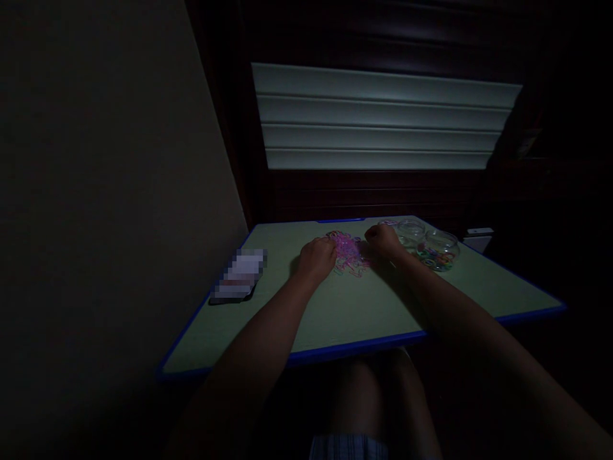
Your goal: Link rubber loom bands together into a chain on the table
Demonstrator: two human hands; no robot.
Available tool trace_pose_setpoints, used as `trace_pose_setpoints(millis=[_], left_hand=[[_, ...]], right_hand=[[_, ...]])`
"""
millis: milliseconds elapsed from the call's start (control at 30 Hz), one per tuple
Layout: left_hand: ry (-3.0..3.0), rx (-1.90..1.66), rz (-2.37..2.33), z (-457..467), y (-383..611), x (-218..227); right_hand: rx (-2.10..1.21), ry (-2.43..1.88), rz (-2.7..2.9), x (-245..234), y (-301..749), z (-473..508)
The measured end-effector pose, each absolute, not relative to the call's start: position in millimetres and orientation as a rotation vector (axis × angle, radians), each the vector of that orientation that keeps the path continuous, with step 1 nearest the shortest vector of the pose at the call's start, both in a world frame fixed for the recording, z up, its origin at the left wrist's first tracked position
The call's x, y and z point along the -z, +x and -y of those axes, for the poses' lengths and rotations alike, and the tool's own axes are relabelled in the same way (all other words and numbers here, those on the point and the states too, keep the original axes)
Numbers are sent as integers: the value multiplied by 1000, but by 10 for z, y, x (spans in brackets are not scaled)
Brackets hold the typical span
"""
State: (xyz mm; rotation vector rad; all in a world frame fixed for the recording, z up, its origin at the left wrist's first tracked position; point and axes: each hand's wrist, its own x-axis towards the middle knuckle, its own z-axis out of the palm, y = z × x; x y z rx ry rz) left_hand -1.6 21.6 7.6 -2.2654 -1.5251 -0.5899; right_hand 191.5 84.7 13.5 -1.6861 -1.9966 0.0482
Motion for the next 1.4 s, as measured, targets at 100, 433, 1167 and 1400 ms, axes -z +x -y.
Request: trace_pose_setpoints(millis=[100, 433, 1167, 1400], left_hand=[[-2246, 624, 1523, -243, -20, -74], [-2227, 662, 1554, -316, -82, -81], [-2250, 709, 1538, -379, -103, -25], [-2283, 751, 1516, -390, -102, -15]], right_hand=[[-52, -1677, 1972, -148, 1887, -919], [4, -1812, 2057, -136, 1772, -1128], [-46, -1693, 2201, 34, 1846, -1348], [92, -1747, 2073, -21, 1836, -1223]])
